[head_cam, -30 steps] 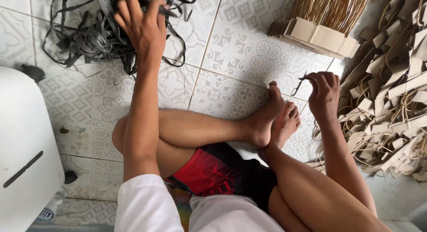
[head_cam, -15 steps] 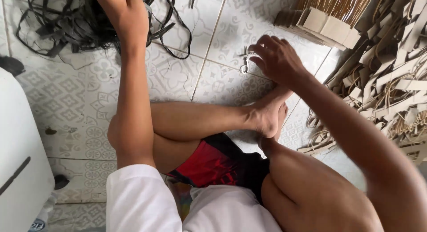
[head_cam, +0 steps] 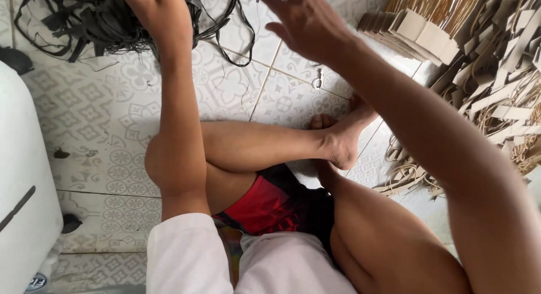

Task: Assembling paper bag handles by attaching string loops to paper strips and bundling them together while sitting on the floor.

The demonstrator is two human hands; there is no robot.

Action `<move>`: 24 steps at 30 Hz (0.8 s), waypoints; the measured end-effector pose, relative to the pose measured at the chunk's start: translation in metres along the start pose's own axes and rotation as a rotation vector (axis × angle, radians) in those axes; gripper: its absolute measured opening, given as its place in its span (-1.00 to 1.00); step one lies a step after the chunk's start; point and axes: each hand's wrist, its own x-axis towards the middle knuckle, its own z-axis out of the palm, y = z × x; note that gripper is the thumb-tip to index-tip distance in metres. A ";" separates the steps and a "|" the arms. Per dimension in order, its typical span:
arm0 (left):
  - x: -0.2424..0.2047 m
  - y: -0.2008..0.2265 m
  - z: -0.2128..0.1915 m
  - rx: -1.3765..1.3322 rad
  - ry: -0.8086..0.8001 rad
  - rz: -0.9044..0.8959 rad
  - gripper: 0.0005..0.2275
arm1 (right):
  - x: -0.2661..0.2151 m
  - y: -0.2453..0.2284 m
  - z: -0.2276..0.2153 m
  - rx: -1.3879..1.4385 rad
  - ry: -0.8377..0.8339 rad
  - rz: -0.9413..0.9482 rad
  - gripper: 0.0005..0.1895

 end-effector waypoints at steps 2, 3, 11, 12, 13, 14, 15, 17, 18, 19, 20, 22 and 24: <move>0.001 -0.008 -0.005 -0.017 -0.037 -0.095 -0.80 | 0.002 0.005 0.034 0.175 0.007 0.058 -0.46; 0.009 0.002 -0.002 -0.015 -0.033 -0.088 -0.80 | 0.004 0.009 0.042 0.173 0.012 0.052 -0.46; 0.030 0.042 0.002 -0.290 -0.165 -0.186 -0.88 | 0.006 0.019 0.101 0.107 0.137 0.353 -0.30; 0.027 0.040 -0.001 -0.288 -0.168 -0.188 -0.88 | 0.006 0.020 0.099 0.110 0.136 0.355 -0.30; 0.023 0.039 -0.004 -0.163 -0.192 -0.186 -0.80 | 0.006 0.020 0.096 0.122 0.202 0.352 -0.38; 0.021 0.038 -0.006 -0.041 -0.218 -0.178 -0.71 | 0.007 0.021 0.092 0.131 0.271 0.349 -0.46; 0.023 0.036 -0.004 -0.043 -0.222 -0.176 -0.71 | 0.013 0.022 0.081 0.129 0.275 0.353 -0.46; 0.020 0.036 -0.004 0.184 -0.193 -0.147 -0.72 | 0.018 0.016 0.058 0.248 0.375 0.316 -0.86; 0.018 0.035 -0.002 0.185 -0.194 -0.144 -0.72 | 0.013 0.017 0.054 0.248 0.378 0.317 -0.86; 0.015 0.034 0.000 0.204 -0.162 -0.136 -0.67 | 0.007 0.017 0.051 0.316 0.378 0.312 -0.88; 0.013 0.034 0.003 0.223 -0.129 -0.126 -0.61 | 0.002 0.019 0.047 0.385 0.377 0.307 -0.88; 0.015 0.038 0.009 0.329 -0.093 -0.023 -0.60 | -0.008 0.015 0.023 0.459 0.384 0.320 -0.89; 0.011 0.038 0.017 0.426 -0.059 0.081 -0.57 | -0.021 0.009 -0.002 0.526 0.390 0.337 -0.89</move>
